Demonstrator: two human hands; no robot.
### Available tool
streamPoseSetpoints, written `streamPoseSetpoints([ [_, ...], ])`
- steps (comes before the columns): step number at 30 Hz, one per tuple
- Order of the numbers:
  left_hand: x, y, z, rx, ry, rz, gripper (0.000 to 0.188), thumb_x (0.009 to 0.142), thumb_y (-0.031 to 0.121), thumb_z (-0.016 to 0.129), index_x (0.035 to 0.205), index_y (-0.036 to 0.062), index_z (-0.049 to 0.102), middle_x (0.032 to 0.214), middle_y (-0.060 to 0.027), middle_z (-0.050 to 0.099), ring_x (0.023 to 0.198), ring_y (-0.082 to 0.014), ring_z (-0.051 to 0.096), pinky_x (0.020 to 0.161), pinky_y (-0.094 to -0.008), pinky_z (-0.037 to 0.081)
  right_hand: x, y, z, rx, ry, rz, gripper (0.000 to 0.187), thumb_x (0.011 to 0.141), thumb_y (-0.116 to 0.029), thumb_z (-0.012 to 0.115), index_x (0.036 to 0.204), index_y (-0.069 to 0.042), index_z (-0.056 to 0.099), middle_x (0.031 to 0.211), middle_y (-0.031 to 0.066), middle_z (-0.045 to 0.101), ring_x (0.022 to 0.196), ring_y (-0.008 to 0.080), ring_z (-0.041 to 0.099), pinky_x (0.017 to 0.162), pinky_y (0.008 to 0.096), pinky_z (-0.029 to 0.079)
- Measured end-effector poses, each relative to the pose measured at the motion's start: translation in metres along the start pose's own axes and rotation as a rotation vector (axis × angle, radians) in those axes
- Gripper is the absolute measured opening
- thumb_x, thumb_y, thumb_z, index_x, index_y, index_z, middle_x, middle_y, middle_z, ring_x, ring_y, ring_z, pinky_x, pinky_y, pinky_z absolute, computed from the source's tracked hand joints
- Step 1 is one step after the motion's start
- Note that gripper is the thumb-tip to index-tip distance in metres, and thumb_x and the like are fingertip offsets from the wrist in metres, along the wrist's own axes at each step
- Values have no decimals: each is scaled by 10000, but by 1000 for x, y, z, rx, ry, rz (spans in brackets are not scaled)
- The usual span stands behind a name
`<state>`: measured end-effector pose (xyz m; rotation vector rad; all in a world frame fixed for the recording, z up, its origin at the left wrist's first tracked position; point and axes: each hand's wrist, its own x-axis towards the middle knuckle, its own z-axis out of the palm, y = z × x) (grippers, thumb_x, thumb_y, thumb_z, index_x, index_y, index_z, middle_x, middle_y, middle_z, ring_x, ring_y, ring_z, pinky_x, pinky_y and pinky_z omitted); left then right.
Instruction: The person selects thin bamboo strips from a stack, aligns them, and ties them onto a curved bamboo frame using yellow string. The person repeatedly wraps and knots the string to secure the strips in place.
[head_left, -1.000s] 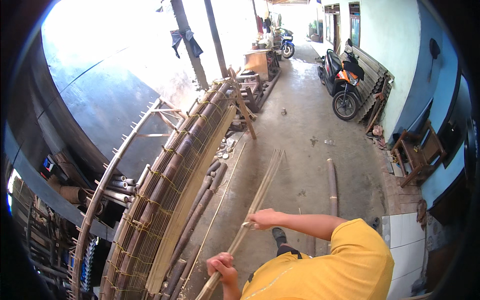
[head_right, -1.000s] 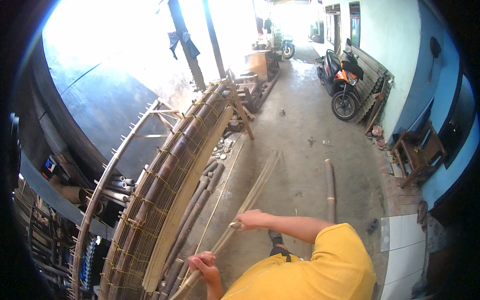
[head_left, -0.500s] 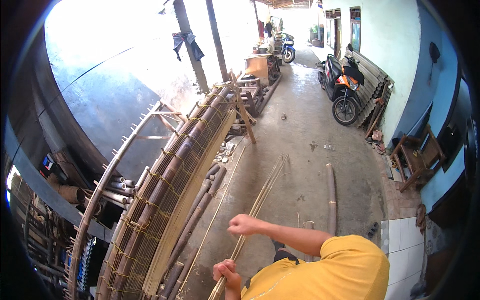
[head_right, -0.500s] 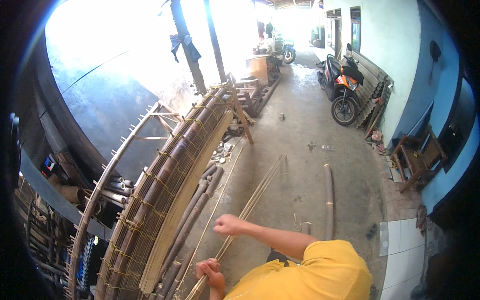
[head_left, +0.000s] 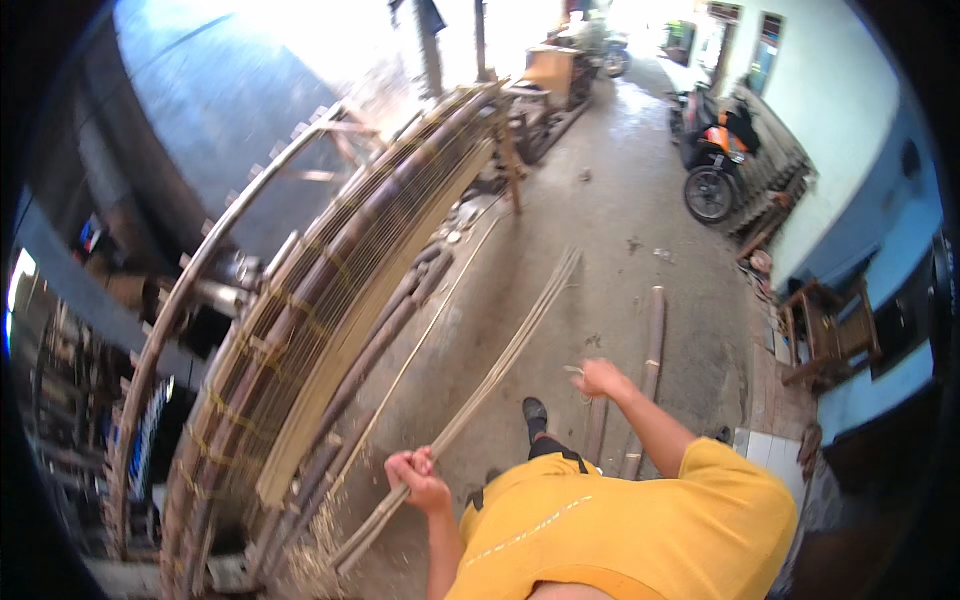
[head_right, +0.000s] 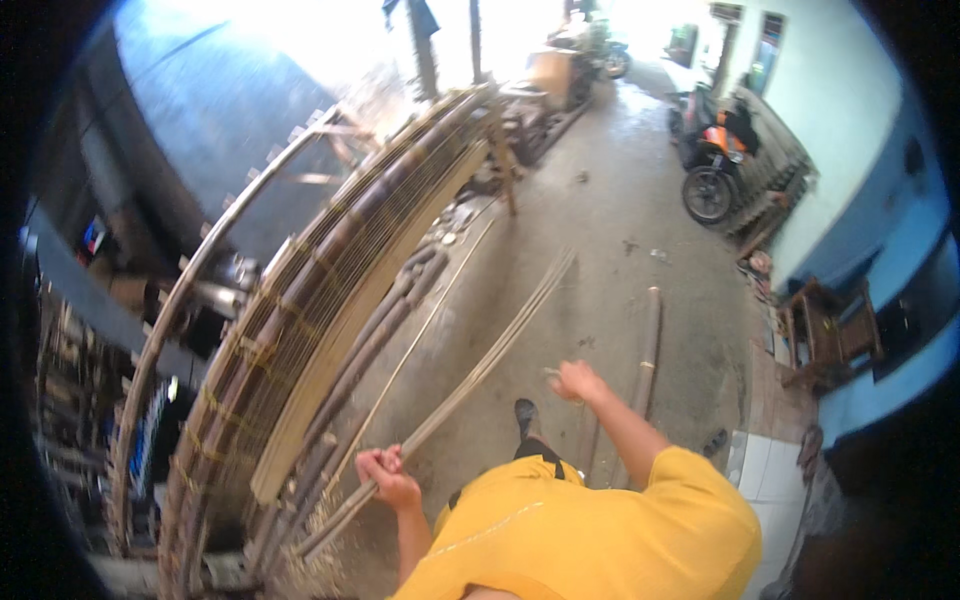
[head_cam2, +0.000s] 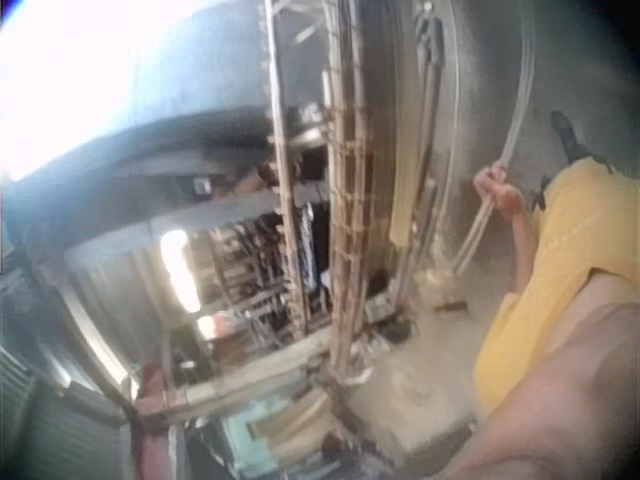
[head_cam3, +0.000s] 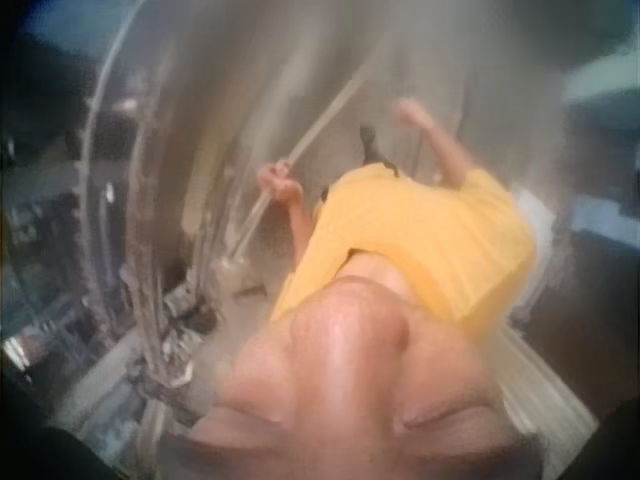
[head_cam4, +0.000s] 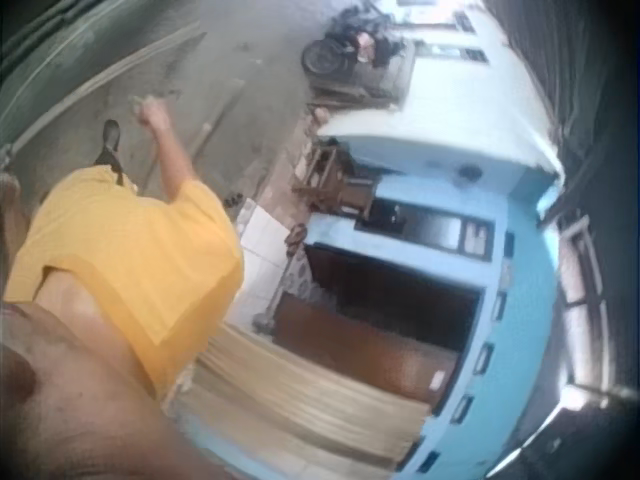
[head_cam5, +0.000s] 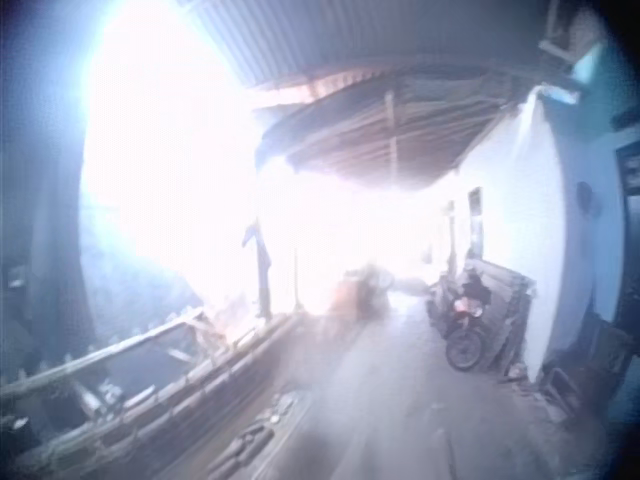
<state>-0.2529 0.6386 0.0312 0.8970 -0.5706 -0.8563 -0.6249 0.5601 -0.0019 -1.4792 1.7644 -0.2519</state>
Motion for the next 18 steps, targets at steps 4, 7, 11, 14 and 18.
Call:
streamPoseSetpoints([
  [4, -5, 10, -6, 117, -4, 48, 299, 1069, 259, 443, 857, 63, 520, 696, -8, 479, 649, -137, 524, 880, -425, 548, -34, -1, 86, 138, -265, 128, 847, 925, -602, 593, 1516, -37, 373, 1443, 310, 475, 1194, 384, 615, 1004, 452, 500],
  [7, -13, 21, 1, 209, -126, 47, 343, 1083, 275, 422, 966, 4, 597, 832, -96, 638, 849, -226, 652, 939, -439, 524, -42, -64, 131, 966, -560, 291, 924, 910, -707, 534, 1531, -57, 321, 1510, 285, 378, 1193, 360, 611, 1043, 466, 484],
  [11, -34, 33, 3, 164, -251, -18, 423, 1087, 344, 414, 1060, -24, 622, 954, -164, 699, 1027, -313, 678, 1005, -451, 489, -49, -167, 120, 1747, -646, 307, 631, 970, -586, 550, 1327, -67, 512, 1276, 179, 590, 1019, 255, 680, 980, 439, 536],
  [14, -38, 38, -1, 32, -246, 6, 475, 1083, 398, 399, 1093, -26, 613, 953, -179, 706, 1080, -358, 671, 1033, -466, 475, -23, -185, 137, 1937, -239, 414, 361, 999, -452, 583, 1098, -106, 572, 1057, 74, 663, 939, 190, 682, 916, 403, 572],
  [18, -46, 44, -21, 125, -268, -72, 545, 1067, 451, 418, 1281, -31, 554, 1161, -201, 669, 1215, -344, 601, 1045, -458, 470, -19, -176, 170, 1926, -219, 336, 251, 1012, -373, 582, 968, -128, 556, 925, 19, 670, 864, 180, 685, 882, 389, 585],
])
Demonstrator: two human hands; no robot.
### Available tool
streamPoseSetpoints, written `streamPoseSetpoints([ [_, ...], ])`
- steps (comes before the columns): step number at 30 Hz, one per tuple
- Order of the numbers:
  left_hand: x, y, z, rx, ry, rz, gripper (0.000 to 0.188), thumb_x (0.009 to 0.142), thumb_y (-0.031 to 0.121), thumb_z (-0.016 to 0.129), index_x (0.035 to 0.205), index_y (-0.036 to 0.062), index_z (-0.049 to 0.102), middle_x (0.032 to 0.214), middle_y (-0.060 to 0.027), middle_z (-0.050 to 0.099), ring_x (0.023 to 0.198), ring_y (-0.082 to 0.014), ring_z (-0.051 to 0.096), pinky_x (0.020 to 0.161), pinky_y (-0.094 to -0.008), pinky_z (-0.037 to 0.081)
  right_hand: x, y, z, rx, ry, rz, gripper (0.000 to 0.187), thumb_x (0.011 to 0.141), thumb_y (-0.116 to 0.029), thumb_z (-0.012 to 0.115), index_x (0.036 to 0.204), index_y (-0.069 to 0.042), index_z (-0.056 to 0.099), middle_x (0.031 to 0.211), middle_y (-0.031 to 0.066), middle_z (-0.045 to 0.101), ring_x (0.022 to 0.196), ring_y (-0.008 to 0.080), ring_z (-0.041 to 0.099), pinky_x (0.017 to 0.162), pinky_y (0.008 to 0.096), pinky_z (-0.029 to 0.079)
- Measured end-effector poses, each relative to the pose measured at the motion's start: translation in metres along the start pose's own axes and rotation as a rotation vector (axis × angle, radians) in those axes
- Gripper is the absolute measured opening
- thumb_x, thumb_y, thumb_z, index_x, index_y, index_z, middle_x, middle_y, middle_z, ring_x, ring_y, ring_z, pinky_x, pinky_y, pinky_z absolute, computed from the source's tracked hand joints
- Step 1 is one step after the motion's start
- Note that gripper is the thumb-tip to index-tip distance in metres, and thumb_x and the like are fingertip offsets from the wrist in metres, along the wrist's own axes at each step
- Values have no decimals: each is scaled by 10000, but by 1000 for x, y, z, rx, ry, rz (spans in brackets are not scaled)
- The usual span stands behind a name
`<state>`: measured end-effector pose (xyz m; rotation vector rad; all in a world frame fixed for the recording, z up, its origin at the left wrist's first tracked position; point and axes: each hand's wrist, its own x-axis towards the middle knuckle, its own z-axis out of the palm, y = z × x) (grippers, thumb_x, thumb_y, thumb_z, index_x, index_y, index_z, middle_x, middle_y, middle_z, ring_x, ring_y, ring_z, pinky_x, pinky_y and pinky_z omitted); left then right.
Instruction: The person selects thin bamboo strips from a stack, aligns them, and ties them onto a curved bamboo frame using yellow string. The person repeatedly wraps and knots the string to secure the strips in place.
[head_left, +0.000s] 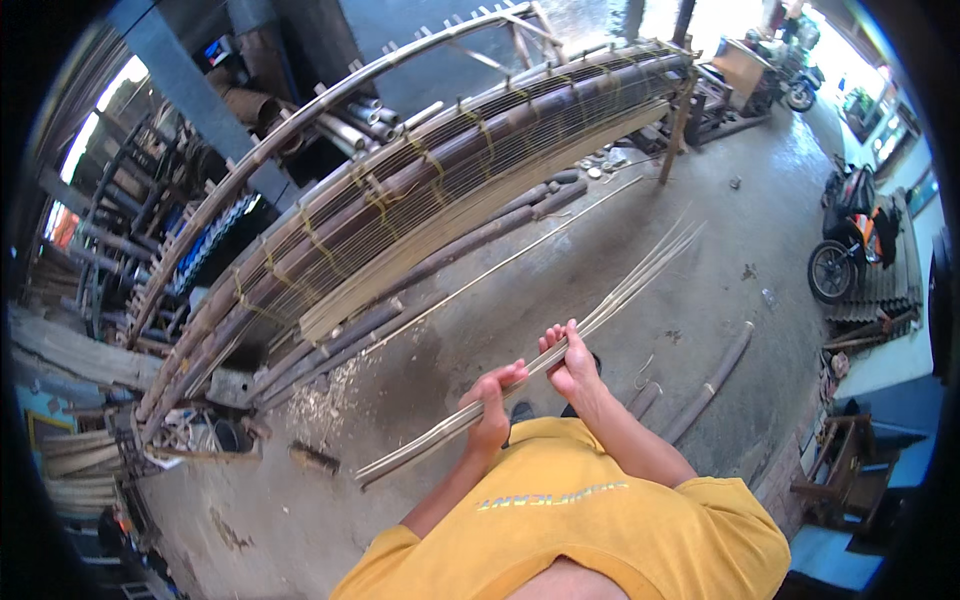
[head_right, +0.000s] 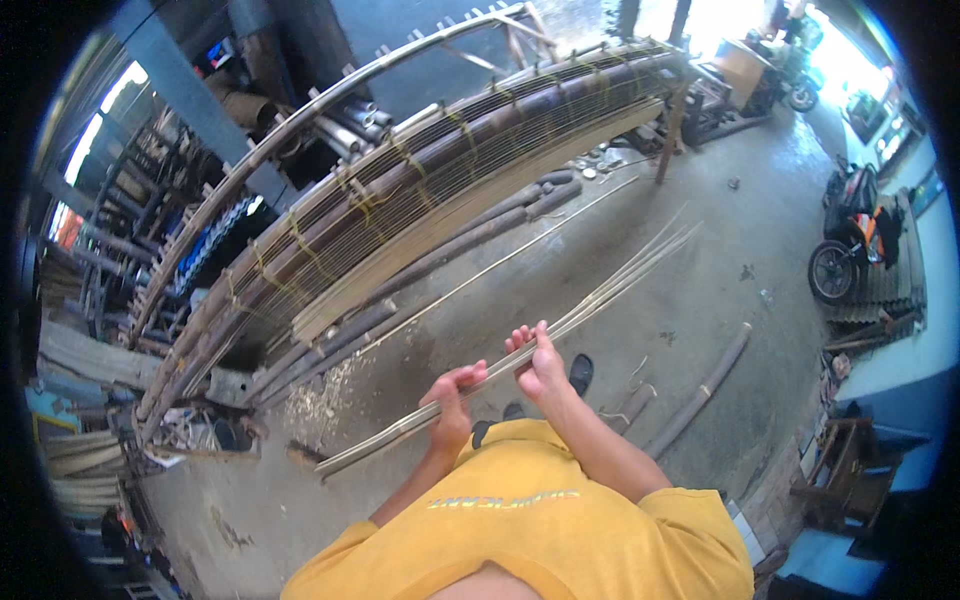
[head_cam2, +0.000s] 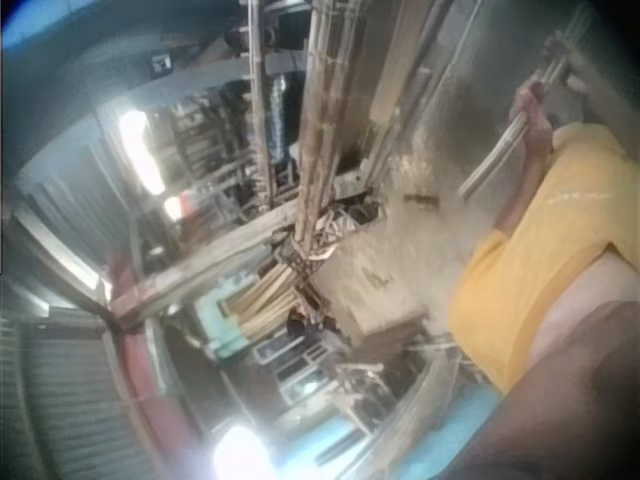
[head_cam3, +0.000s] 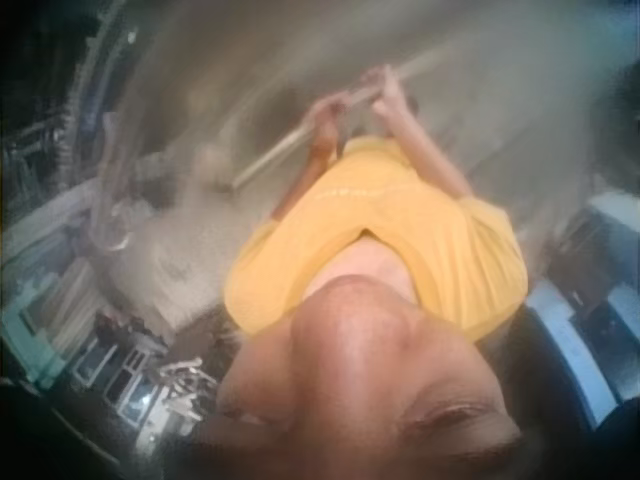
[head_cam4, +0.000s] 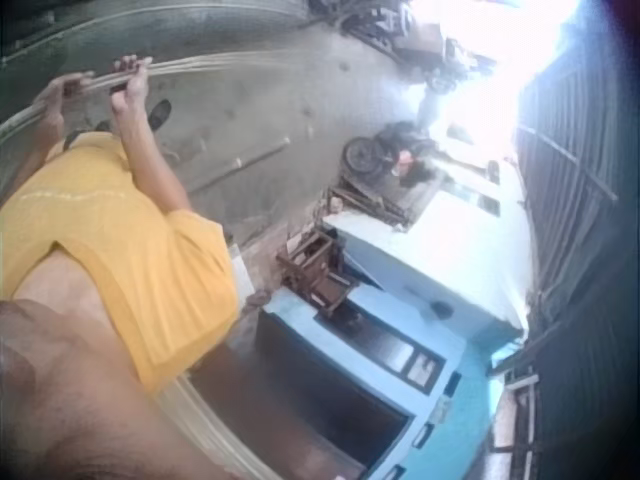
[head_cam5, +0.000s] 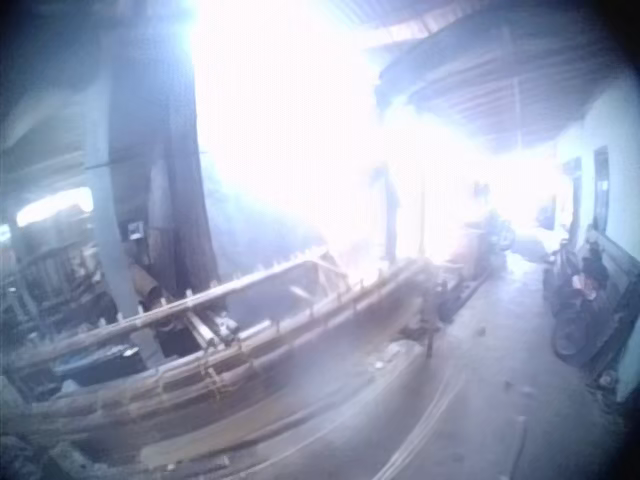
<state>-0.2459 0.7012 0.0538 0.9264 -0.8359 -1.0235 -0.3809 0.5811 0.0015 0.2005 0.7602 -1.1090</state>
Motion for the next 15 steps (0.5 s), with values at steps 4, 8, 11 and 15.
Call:
streamPoseSetpoints([
  [4, -10, -6, -13, 208, -6, -597, 696, 1026, 486, 521, 1515, 10, 380, 1444, -193, 528, 1350, -300, 494, 1086, -401, 428, 63, -2, -34, -29, 72, -39, 273, 1024, -372, 556, 979, -103, 551, 982, 39, 672, 910, 189, 683, 897, 400, 593],
  [8, -17, 37, -27, 476, -464, -715, 699, 997, 492, 575, 1499, 29, 423, 1439, -199, 539, 1328, -292, 519, 1097, -380, 409, 111, -13, -68, -107, 126, 96, 285, 1052, -373, 493, 1025, -90, 524, 1055, 70, 663, 982, 213, 675, 919, 415, 588],
  [11, 8, 112, -18, 675, -551, -473, 671, 981, 478, 600, 1480, 50, 461, 1429, -199, 550, 1317, -328, 529, 1094, -401, 412, 125, -2, -75, -203, 176, 150, 293, 1058, -380, 473, 1019, -93, 519, 1090, 74, 665, 1025, 226, 671, 931, 422, 580],
  [15, 46, 112, -52, 1320, -385, -168, 675, 981, 536, 537, 1469, 74, 468, 1381, -206, 574, 1260, -395, 548, 1057, -441, 437, 148, 4, -82, -193, 227, 179, 297, 1054, -379, 484, 1056, -87, 540, 1127, 69, 679, 1057, 228, 672, 933, 418, 575],
])
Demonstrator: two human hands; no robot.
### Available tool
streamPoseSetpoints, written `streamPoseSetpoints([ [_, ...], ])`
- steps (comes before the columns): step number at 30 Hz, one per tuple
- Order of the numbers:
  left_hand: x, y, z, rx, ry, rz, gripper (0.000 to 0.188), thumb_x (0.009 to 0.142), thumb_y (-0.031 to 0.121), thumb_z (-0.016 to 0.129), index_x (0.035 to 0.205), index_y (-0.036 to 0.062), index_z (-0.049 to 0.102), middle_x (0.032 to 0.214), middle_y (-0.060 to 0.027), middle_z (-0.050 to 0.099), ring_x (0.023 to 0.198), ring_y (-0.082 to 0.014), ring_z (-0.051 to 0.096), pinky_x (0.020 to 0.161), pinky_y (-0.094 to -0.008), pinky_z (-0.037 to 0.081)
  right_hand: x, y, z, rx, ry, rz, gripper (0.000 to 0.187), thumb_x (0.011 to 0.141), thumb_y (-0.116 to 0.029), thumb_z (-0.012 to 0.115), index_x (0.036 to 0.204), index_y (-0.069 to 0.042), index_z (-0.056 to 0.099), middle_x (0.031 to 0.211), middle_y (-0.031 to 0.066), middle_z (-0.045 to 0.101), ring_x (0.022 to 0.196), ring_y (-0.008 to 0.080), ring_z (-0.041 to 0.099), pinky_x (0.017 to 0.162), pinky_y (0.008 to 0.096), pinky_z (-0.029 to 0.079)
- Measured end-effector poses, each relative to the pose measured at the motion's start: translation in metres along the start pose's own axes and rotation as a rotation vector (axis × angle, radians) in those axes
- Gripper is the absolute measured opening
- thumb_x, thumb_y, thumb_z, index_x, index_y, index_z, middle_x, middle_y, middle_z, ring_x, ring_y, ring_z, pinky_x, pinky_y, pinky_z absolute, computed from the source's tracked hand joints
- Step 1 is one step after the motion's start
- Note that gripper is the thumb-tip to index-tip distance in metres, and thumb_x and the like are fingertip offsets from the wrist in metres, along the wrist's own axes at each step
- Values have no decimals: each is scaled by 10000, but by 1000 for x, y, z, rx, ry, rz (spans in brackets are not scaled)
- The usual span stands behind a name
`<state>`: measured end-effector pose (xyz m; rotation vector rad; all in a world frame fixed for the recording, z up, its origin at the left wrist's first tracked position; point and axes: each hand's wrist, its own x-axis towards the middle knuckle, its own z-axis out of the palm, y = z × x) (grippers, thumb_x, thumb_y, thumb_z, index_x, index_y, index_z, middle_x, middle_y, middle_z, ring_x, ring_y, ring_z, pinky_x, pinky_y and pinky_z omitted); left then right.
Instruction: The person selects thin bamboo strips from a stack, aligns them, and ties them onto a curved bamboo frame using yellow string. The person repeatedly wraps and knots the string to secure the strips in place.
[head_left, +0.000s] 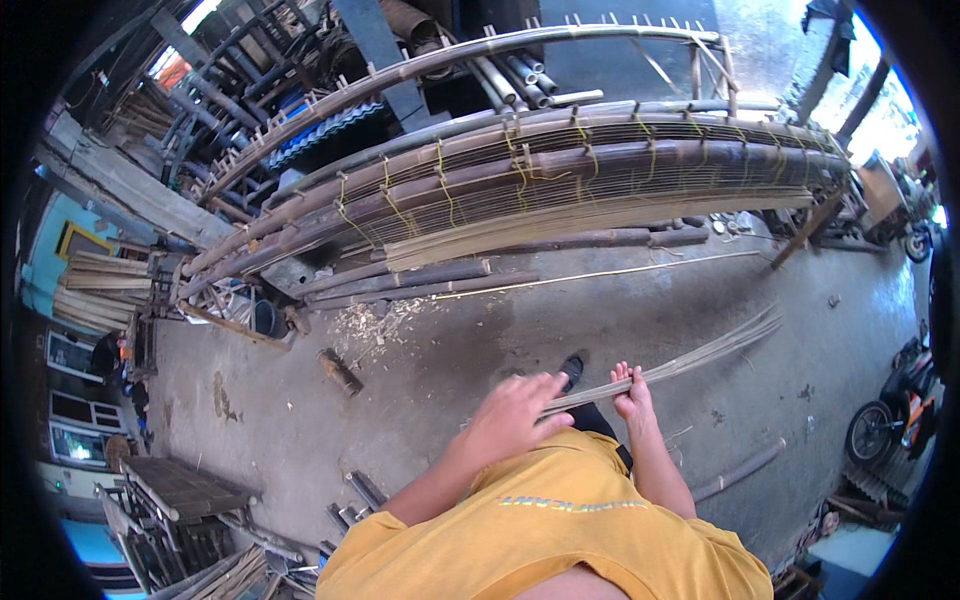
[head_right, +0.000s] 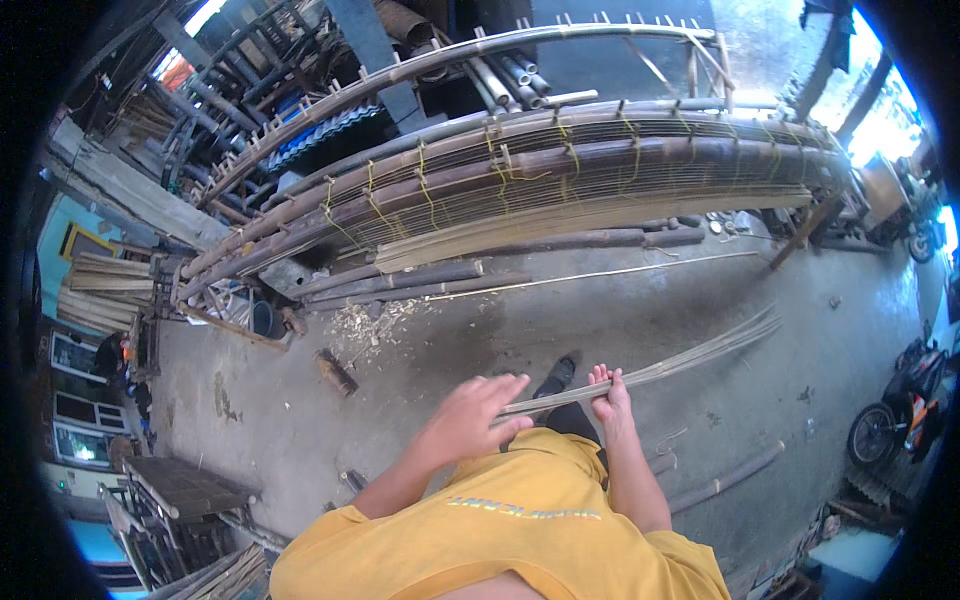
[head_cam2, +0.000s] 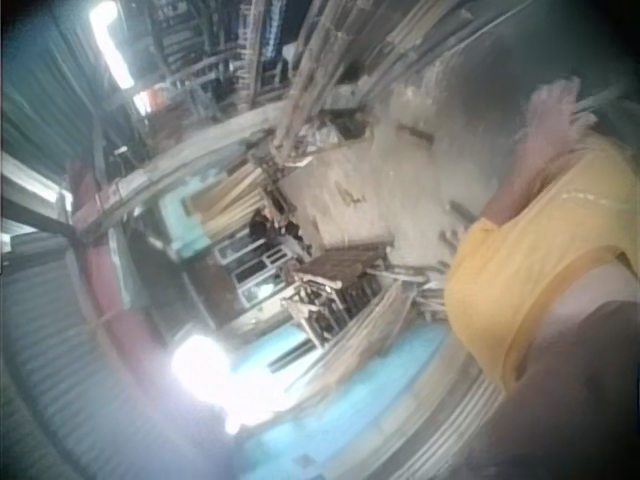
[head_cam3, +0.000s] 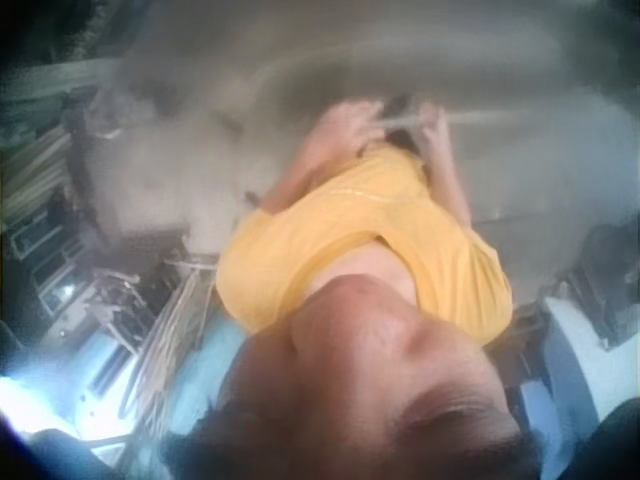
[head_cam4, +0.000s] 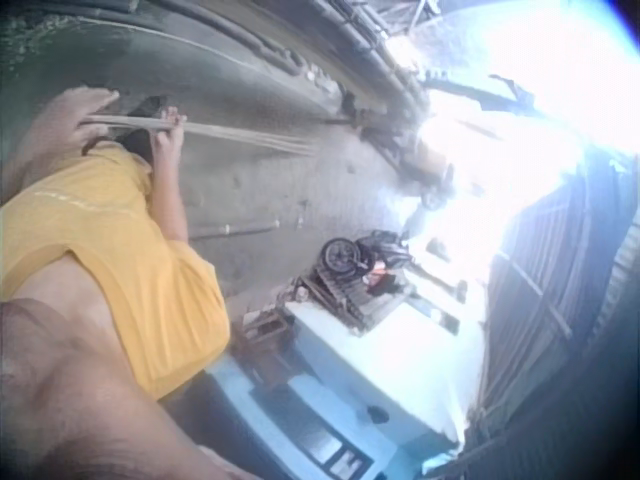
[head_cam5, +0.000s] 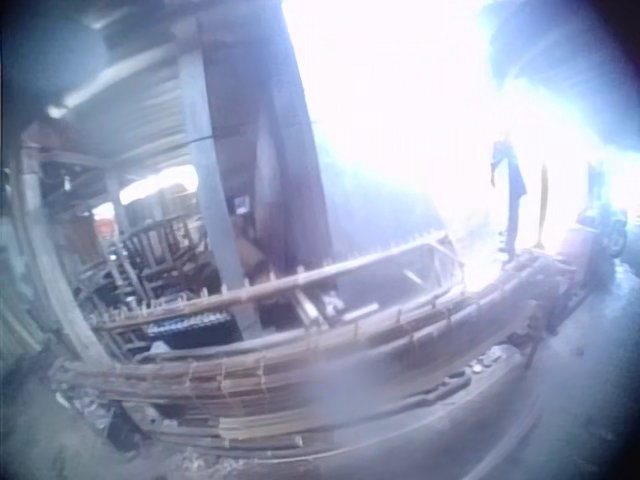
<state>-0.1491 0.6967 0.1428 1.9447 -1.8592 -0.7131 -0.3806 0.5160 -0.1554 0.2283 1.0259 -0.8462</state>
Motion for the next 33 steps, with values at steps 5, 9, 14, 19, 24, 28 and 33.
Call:
streamPoseSetpoints([
  [5, 48, -53, -16, 56, -496, -424, 614, 981, 591, 474, 1314, 83, 566, 1153, -235, 670, 1077, -432, 633, 897, -519, 503, 26, 9, 38, -97, 23, 125, 303, 1039, -408, 512, 1027, -107, 541, 1164, 68, 685, 1065, 234, 675, 961, 437, 543],
  [9, 76, -109, 15, 112, -425, -350, 573, 979, 608, 457, 1145, 80, 604, 947, -242, 702, 936, -435, 670, 799, -546, 521, 59, 20, 54, -124, 38, 100, 329, 1037, -461, 489, 1019, -135, 533, 1135, 73, 677, 1074, 248, 661, 922, 447, 541],
  [14, 119, -165, 22, 50, -556, -319, 611, 971, 622, 478, 985, 35, 647, 919, -242, 699, 912, -447, 667, 768, -524, 514, 56, 20, 92, -133, 133, -34, 406, 1039, -463, 491, 1144, -70, 477, 1160, 169, 647, 969, 291, 669, 808, 451, 573],
  [19, 140, -194, 34, -133, -576, -320, 575, 978, 575, 521, 989, 10, 627, 869, -269, 672, 854, -442, 671, 733, -491, 515, 58, 6, 131, -197, 190, -159, 450, 1029, -455, 521, 1119, -14, 510, 1059, 181, 694, 845, 277, 713, 725, 434, 599],
  [24, 189, -221, 19, -430, -739, -296, 435, 1041, 442, 503, 970, 29, 620, 736, -112, 646, 650, -199, 618, 619, -347, 511, 57, -1, 153, -92, 270, -256, 426, 1032, -472, 500, 1060, -47, 517, 1009, 151, 708, 790, 229, 715, 692, 402, 618],
  [28, 227, -217, -2, -520, -954, -343, 367, 1067, 379, 474, 946, 51, 587, 715, -16, 591, 583, -101, 559, 557, -270, 490, 76, 7, 155, 7, 198, -339, 475, 1026, -520, 479, 1095, -52, 524, 998, 146, 710, 800, 226, 716, 690, 398, 616],
  [33, 245, -243, 18, -455, -1031, -327, 367, 1065, 385, 473, 918, 58, 555, 733, -40, 592, 610, -132, 579, 558, -298, 500, 79, 95, 152, 112, 122, -213, 522, 1005, -578, 479, 1126, -77, 564, 1087, 132, 700, 926, 245, 705, 818, 431, 586],
])
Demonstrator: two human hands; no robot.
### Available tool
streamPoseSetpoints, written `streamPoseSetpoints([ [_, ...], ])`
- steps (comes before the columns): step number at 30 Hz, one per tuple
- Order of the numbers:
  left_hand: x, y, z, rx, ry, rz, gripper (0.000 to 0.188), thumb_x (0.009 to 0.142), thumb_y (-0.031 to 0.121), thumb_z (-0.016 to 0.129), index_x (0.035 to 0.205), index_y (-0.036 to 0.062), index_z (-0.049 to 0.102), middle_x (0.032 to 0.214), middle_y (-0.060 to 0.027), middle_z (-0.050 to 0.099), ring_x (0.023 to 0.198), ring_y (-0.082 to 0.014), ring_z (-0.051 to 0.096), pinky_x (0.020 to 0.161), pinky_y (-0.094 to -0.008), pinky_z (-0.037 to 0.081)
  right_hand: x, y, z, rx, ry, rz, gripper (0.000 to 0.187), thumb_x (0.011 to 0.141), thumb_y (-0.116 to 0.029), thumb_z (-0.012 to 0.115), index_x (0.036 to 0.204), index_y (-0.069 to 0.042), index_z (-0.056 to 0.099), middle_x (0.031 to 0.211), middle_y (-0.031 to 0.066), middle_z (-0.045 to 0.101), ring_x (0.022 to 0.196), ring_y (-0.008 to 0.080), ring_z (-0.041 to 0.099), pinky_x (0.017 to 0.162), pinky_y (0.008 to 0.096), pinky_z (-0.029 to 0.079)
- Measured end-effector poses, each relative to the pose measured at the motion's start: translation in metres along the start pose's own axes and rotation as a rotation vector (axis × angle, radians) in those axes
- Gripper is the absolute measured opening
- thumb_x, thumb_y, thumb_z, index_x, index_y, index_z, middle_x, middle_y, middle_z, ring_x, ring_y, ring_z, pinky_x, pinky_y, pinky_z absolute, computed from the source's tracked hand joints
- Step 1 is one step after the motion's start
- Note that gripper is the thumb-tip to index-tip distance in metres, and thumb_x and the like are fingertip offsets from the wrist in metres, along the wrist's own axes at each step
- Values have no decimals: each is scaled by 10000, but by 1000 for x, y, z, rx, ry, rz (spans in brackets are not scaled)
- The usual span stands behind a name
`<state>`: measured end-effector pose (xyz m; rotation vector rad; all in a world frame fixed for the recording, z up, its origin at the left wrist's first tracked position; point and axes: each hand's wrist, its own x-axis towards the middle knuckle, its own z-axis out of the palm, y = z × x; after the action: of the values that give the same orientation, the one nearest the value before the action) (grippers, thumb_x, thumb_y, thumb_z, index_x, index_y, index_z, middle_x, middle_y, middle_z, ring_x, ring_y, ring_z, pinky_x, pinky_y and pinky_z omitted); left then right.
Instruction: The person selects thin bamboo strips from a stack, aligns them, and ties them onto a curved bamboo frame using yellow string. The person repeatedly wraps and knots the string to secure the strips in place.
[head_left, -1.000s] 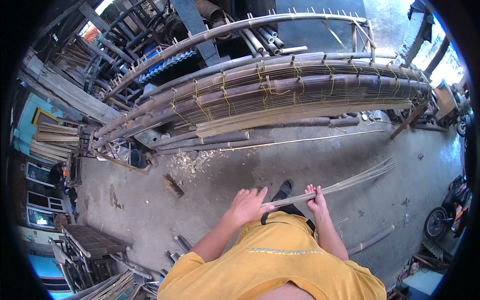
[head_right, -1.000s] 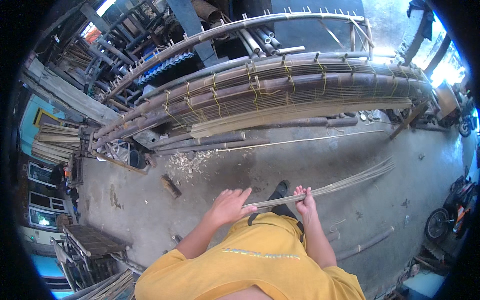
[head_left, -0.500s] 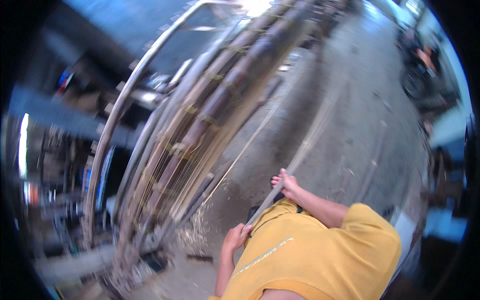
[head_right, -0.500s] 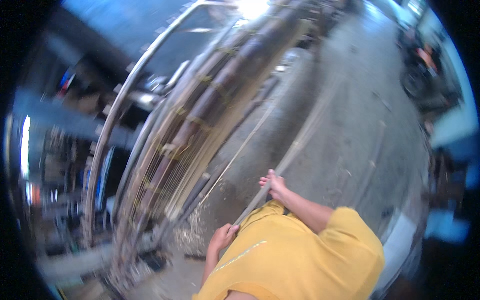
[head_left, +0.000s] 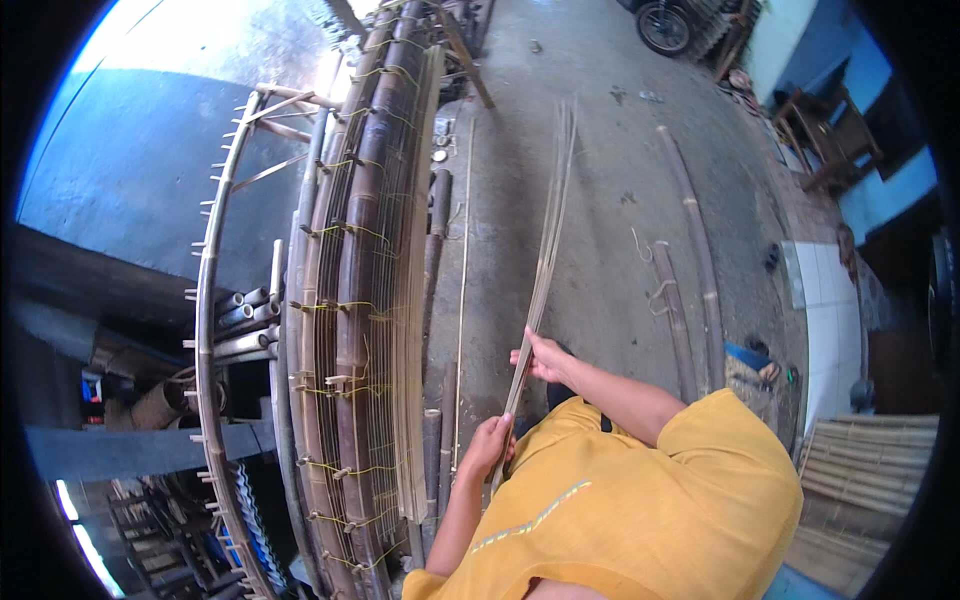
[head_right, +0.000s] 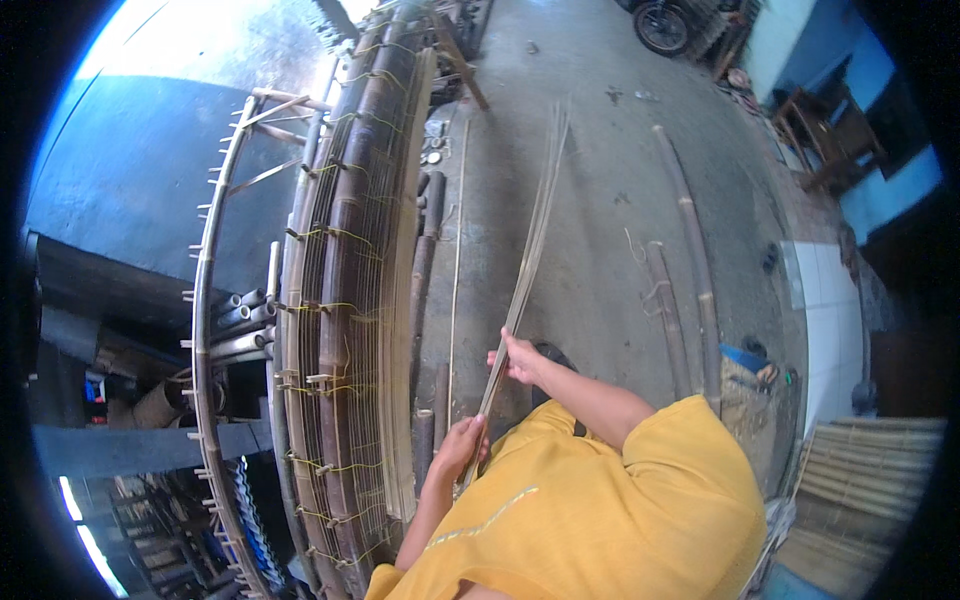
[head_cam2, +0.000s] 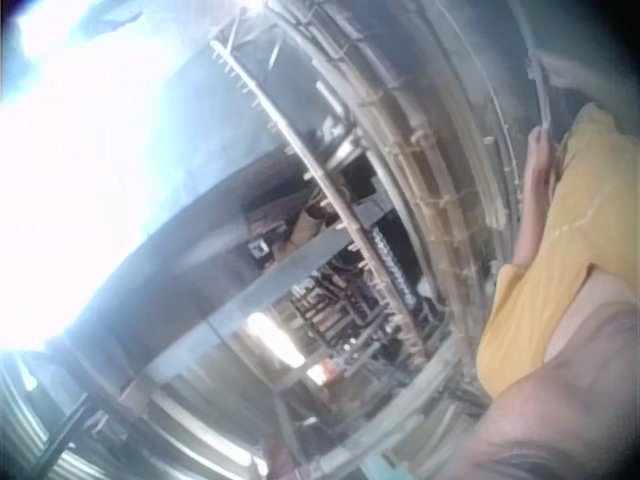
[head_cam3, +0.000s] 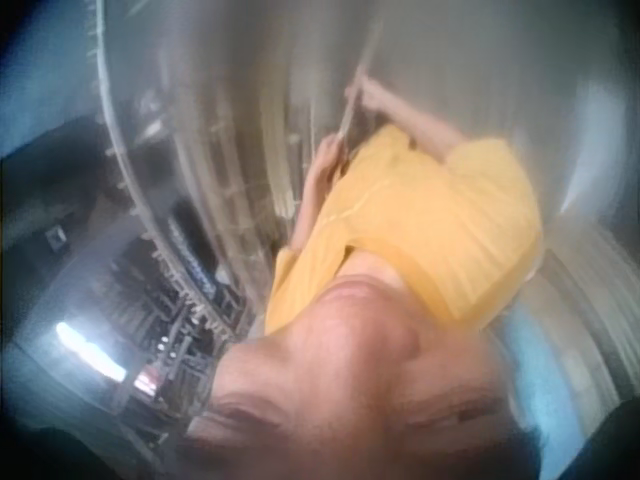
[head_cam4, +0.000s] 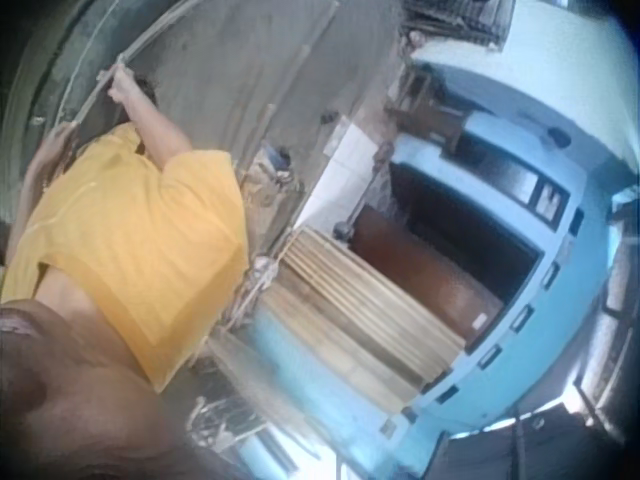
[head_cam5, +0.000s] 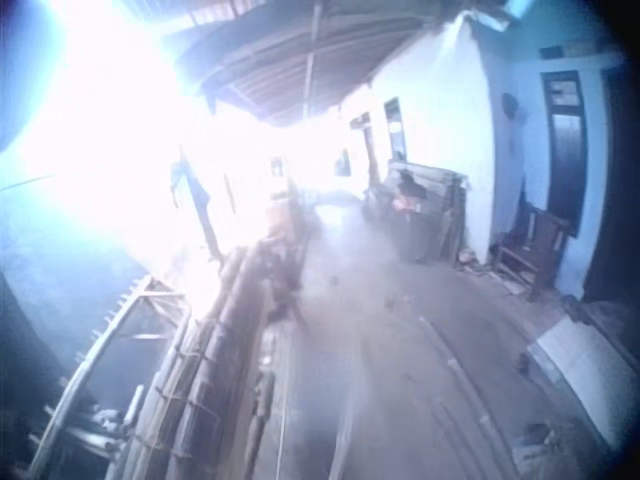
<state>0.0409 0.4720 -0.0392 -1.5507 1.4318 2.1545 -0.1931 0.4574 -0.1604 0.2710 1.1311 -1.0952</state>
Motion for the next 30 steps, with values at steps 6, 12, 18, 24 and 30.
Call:
streamPoseSetpoints([
  [6, 18, -58, 18, 129, -17, 78, 321, 1056, 327, 510, 1006, 19, 583, 747, -44, 620, 575, -137, 589, 495, -309, 504, -78, 134, -11, -27, -208, 180, 516, 1007, -583, 472, 1154, -118, 641, 977, 90, 705, 809, 210, 679, 715, 397, 574],
  [12, 18, -67, 31, -364, -295, -51, 206, 1041, 241, 548, 987, 53, 615, 827, -67, 674, 665, -179, 665, 592, -340, 568, -113, 181, -26, 51, -164, -42, 470, 1002, -626, 444, 1045, -226, 688, 671, -52, 574, 543, 133, 527, 509, 277, 450],
  [18, 49, -97, 47, -219, -341, -175, 176, 1012, 236, 581, 1037, 68, 626, 852, -35, 636, 737, -179, 610, 684, -345, 525, -182, 211, -35, 32, 20, -141, 523, 1003, -535, 527, 1338, -133, 524, 1098, 47, 641, 930, 179, 645, 743, 396, 564],
  [24, 53, -118, 95, -234, -369, -220, 190, 1008, 240, 572, 1069, 72, 635, 903, -47, 638, 826, -201, 612, 774, -389, 530, -191, 250, -97, -166, 101, -174, 386, 1021, -304, 578, 1293, -44, 491, 1072, 87, 647, 874, 173, 663, 663, 372, 562],
  [30, 77, -162, 132, -191, -308, -172, 99, 1018, 147, 553, 1032, 61, 601, 907, -65, 675, 777, -191, 678, 693, -358, 589, -197, 270, -148, -316, 305, -330, 289, 1036, -300, 527, 1017, -13, 558, 762, 83, 672, 611, 181, 655, 551, 347, 525],
])
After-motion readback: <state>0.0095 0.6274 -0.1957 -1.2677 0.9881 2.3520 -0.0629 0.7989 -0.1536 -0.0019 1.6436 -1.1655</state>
